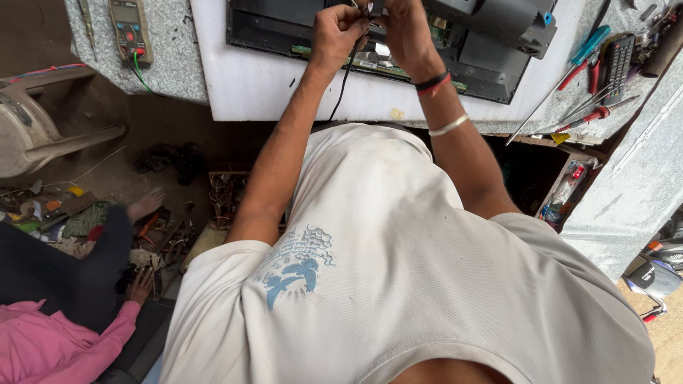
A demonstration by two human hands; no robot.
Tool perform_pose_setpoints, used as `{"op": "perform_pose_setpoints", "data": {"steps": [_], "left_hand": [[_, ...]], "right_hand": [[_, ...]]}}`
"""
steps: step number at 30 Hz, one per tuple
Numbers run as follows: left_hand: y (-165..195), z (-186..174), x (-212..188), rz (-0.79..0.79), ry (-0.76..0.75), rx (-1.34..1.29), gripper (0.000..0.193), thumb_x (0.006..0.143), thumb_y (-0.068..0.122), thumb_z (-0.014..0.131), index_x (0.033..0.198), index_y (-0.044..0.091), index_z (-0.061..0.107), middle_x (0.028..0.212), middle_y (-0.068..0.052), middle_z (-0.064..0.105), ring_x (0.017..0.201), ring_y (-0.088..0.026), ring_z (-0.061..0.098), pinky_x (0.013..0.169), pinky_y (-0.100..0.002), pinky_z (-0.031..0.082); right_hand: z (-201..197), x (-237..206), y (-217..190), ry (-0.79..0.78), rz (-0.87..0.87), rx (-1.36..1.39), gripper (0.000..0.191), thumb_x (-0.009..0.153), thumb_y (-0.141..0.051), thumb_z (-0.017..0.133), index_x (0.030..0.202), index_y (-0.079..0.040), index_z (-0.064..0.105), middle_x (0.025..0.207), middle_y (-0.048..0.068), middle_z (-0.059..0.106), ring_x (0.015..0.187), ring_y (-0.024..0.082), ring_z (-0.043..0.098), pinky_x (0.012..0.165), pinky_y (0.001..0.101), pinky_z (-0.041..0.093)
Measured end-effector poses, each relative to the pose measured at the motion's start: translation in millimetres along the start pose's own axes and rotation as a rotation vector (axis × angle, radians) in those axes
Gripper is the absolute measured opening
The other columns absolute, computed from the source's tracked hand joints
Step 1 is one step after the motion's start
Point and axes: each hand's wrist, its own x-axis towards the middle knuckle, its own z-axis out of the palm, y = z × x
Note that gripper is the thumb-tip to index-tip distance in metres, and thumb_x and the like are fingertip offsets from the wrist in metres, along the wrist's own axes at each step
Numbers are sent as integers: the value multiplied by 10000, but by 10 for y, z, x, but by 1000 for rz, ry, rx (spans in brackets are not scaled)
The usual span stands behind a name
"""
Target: The person works on an opened television lying face-down on a repair bench, manipulating internal wires and connectors by hand and with a screwdriver. They use a multimeter to test components, handle a small component, and reposition the TV while continuing to work on its internal wiring.
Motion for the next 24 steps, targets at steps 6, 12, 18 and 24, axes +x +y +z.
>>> {"op": "perform_pose_setpoints", "data": {"steps": [6,12,18,24], "left_hand": [[-14,-17,-20,-19,-33,7,123,1015,108,720,1011,-10,752,751,-25,706,660,-69,646,601,-232,546],[-15,19,-74,-59,-91,-85,152,1004,142,721,1016,-8,746,787,-29,734,692,-63,697,621,-217,601],[-26,56,-45,-1,-145,-11,134,964,110,765,996,-17,738,807,-50,757,687,-83,713,614,-229,612],[-37,69,-17,31,-24,301,119,999,141,728,972,27,712,765,-22,742,654,-78,705,588,-232,588]], "right_hand": [[-40,-304,-200,-167,-154,-828,594,1096,-613,402,1158,-117,724,1496,175,429,1401,299,379,1183,485,355],[-227,-356,-7,24,57,-922,816,1089,-713,247,1630,-111,351,1303,110,606,1407,295,427,1204,484,354],[-261,-275,25,-41,78,-603,830,1068,-720,170,1528,-87,446,1305,67,662,1222,227,605,1115,429,446],[-125,-149,-130,-144,-46,-470,867,1097,-701,192,1269,-37,721,1171,58,669,1146,192,588,1123,409,449]]}}
